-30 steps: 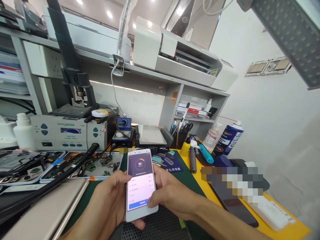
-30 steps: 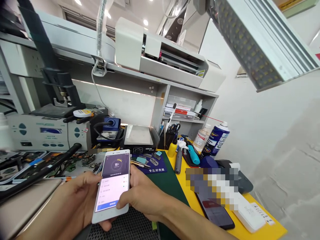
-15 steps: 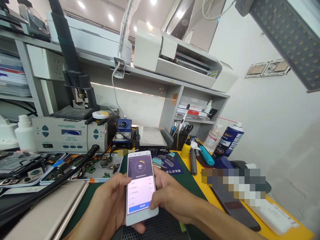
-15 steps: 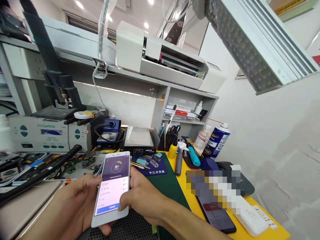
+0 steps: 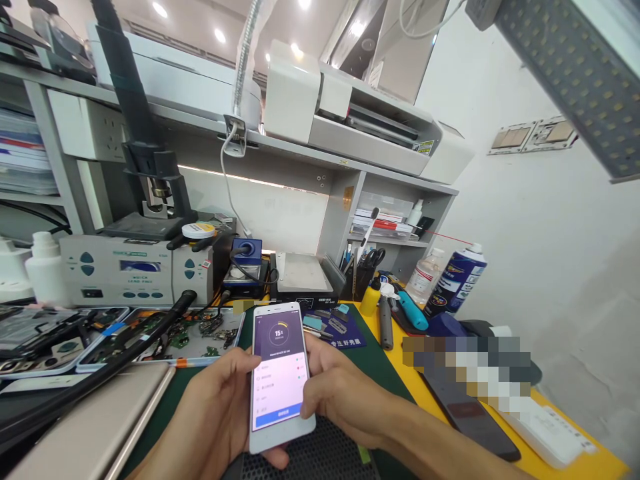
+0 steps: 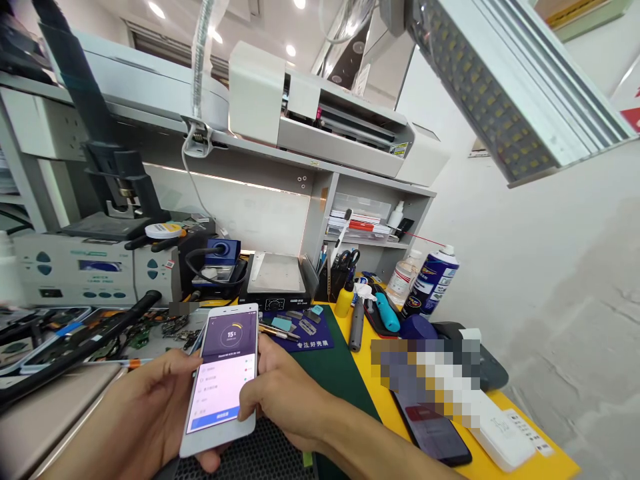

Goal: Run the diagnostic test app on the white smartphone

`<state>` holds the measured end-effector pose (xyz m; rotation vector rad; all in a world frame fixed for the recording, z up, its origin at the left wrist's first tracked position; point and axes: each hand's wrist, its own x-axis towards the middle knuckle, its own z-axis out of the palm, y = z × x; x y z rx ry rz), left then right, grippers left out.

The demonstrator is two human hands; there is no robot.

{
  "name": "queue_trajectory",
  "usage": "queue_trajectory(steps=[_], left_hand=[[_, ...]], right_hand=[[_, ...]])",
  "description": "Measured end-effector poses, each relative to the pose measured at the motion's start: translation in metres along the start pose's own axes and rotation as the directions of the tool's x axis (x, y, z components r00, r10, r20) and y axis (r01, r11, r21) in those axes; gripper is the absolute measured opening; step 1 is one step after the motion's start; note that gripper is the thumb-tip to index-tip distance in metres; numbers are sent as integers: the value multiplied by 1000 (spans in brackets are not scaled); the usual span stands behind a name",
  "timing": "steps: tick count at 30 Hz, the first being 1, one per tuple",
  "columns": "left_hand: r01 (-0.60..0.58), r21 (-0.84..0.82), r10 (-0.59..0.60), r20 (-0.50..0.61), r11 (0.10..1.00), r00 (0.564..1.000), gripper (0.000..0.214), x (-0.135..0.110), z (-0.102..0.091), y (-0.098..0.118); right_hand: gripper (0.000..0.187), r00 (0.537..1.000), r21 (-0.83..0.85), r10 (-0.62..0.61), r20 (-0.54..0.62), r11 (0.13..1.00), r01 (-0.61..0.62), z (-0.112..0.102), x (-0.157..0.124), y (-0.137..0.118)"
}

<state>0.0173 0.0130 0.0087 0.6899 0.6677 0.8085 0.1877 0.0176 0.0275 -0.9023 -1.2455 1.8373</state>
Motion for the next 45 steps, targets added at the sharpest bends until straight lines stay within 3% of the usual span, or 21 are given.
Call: queue_trajectory(steps=[12, 30, 45], left_hand=[[-6, 40, 7, -18, 999, 1000, 44, -4, 12, 7], [11, 11, -11, -6, 1000, 1000, 50, -5, 10, 7], [12, 27, -11, -10, 1000, 1000, 48, -3, 10, 6]], right_hand=[[75, 999, 64, 24, 29, 998, -26, -5, 5, 0], [72, 999, -9, 12, 30, 1000, -12, -5, 2, 4], [63, 999, 63, 50, -14, 997, -49, 0, 3, -2]])
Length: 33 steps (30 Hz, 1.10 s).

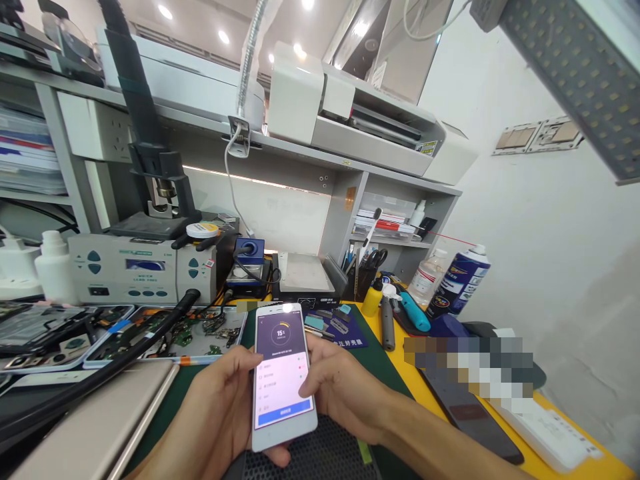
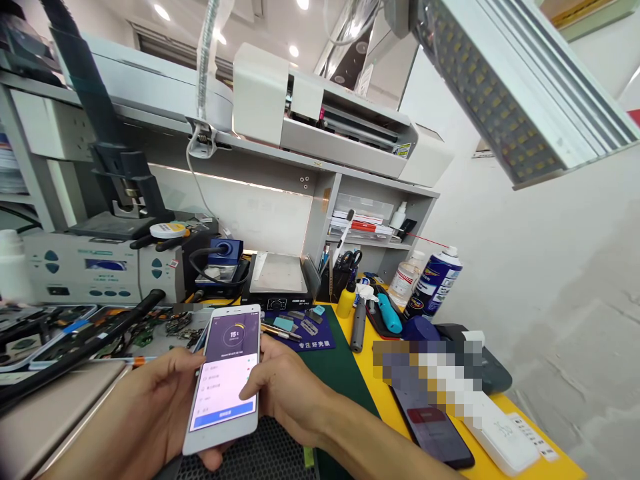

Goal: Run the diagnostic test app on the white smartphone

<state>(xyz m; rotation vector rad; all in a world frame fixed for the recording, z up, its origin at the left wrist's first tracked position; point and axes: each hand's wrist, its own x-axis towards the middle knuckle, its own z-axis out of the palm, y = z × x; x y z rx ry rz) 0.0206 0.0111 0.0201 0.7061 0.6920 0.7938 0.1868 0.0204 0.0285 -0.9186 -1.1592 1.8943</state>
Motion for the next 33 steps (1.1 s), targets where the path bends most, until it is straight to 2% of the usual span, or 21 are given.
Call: queue_trajectory(steps=[7, 14, 22, 26, 33], left_hand=[[15, 8, -15, 0, 1000, 1000, 49, -2, 3, 2], [-8, -25, 8, -4, 1000, 1000, 49, -2, 1, 1], [-27, -32, 28, 44, 999, 999, 48, 1, -5, -3], [-9, -11, 9, 15, 1000, 1000, 48, -1, -1, 0], [6, 19, -6, 8, 1000, 1000, 50, -2, 1, 2]], right_hand=[[52, 1000, -10, 3, -23, 1000, -3, 3, -2, -2], [68, 999, -79, -32, 24, 996, 34, 0, -1, 1], [70, 997, -84, -62, 40, 994, 65, -1, 0, 4], [67, 997, -60, -59, 53, 996, 62, -2, 0, 4], [72, 996, -82, 1, 86, 997, 6, -7, 0, -2]])
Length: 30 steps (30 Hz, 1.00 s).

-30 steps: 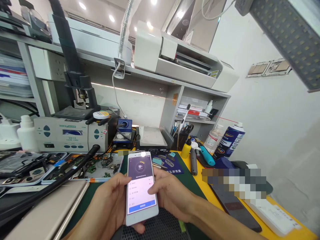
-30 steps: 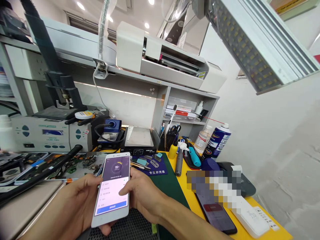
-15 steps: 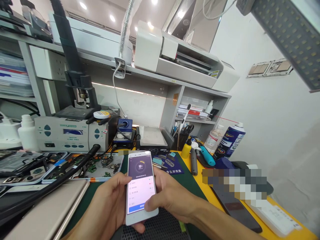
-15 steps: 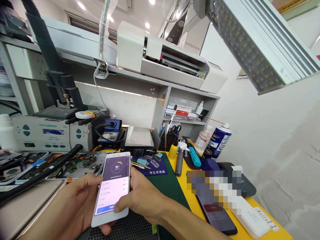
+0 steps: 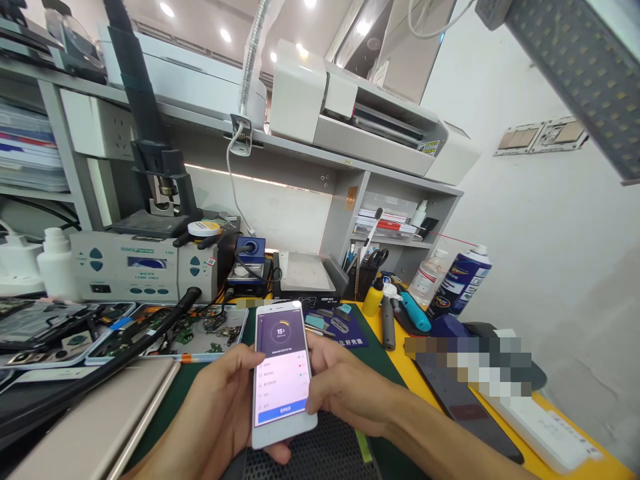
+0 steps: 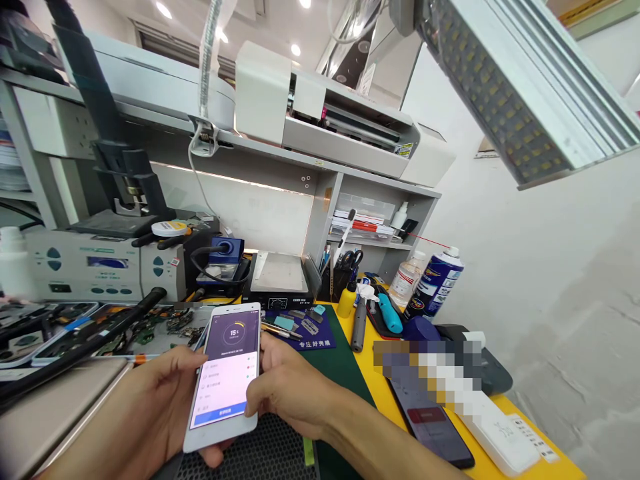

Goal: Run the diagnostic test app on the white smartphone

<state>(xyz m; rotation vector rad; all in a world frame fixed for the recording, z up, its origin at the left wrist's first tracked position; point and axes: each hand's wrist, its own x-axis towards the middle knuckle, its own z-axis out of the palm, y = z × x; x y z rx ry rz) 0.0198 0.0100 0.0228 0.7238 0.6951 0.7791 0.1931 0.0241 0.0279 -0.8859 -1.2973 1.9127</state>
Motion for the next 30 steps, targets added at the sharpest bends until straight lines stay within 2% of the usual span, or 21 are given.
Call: queue_trajectory(steps=[5, 13, 30], left_hand=[[-2, -11, 2, -4, 1000, 1000, 52, 4, -5, -4], [-15, -23, 14, -27, 1000, 1000, 50, 3, -3, -3], [-13, -4, 13, -14, 1000, 1000, 51, 1, -1, -2]], right_hand=[[63, 1000, 35, 18, -12, 999, -17, -1, 1, -2], [52, 998, 45, 18, -56, 999, -15, 0, 4, 1], [52, 995, 63, 30, -96, 998, -24, 2, 2, 0]])
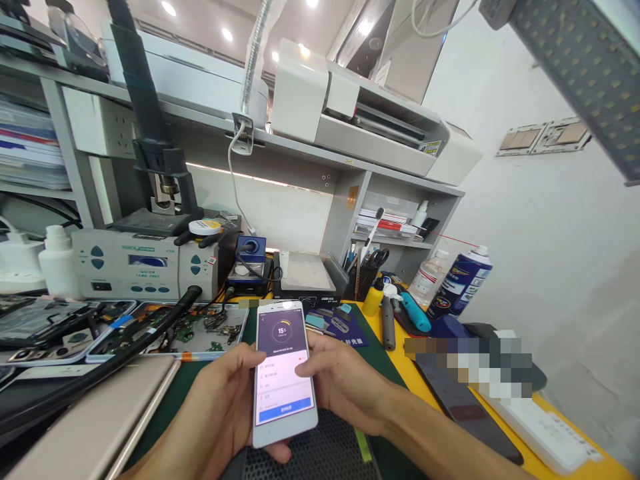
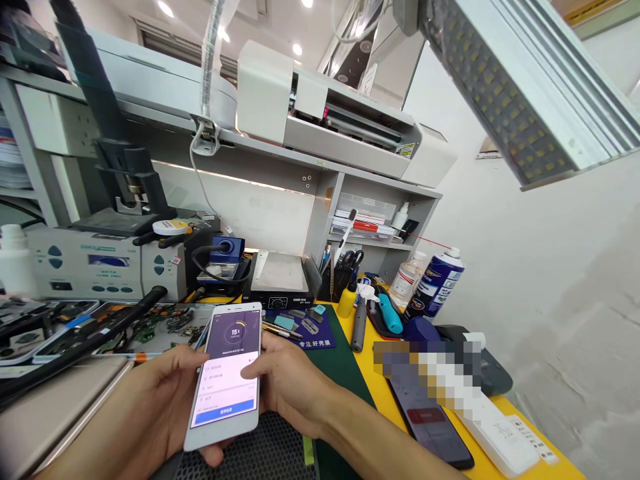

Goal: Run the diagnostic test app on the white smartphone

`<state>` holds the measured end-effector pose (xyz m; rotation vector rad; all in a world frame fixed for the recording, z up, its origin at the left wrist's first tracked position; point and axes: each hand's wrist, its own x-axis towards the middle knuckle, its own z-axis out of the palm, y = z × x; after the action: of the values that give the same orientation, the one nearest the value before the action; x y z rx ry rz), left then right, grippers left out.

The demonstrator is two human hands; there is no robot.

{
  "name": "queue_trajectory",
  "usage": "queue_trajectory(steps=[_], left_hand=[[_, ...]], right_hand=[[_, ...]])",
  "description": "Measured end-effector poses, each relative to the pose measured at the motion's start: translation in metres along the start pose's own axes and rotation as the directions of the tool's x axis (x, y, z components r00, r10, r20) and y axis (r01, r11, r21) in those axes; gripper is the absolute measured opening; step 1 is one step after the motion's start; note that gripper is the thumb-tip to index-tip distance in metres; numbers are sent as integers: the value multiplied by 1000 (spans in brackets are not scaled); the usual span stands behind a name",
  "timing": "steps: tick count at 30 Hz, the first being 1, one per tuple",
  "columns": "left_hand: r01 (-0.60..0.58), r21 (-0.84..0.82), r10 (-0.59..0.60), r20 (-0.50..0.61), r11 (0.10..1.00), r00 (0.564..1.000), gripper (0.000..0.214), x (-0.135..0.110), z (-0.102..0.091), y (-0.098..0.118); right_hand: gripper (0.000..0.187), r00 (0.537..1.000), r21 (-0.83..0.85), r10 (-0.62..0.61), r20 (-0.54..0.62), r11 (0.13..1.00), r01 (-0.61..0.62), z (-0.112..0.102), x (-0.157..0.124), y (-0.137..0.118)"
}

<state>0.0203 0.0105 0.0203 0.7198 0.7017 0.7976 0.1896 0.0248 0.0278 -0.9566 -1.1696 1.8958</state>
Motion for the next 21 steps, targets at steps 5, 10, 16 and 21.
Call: queue_trajectory(steps=[5, 10, 16, 21], left_hand=[[12, 4, -12, -11, 1000, 1000, 51, -1, 2, 2], [-1, 9, 2, -3, 1000, 1000, 49, 0, 2, 1], [-14, 9, 15, -30, 1000, 999, 42, 0, 0, -1], [-8, 29, 9, -26, 1000, 1000, 43, -3, 3, 1]], right_hand=[[50, 1000, 1, -5, -8, 1000, 5, 0, 0, -1], [45, 1000, -1, -15, 20, 1000, 15, -1, 1, 2], [38, 998, -2, -30, 47, 1000, 30, -2, 1, 3], [42, 999, 0, -28, 35, 1000, 28, -3, 1, 2]])
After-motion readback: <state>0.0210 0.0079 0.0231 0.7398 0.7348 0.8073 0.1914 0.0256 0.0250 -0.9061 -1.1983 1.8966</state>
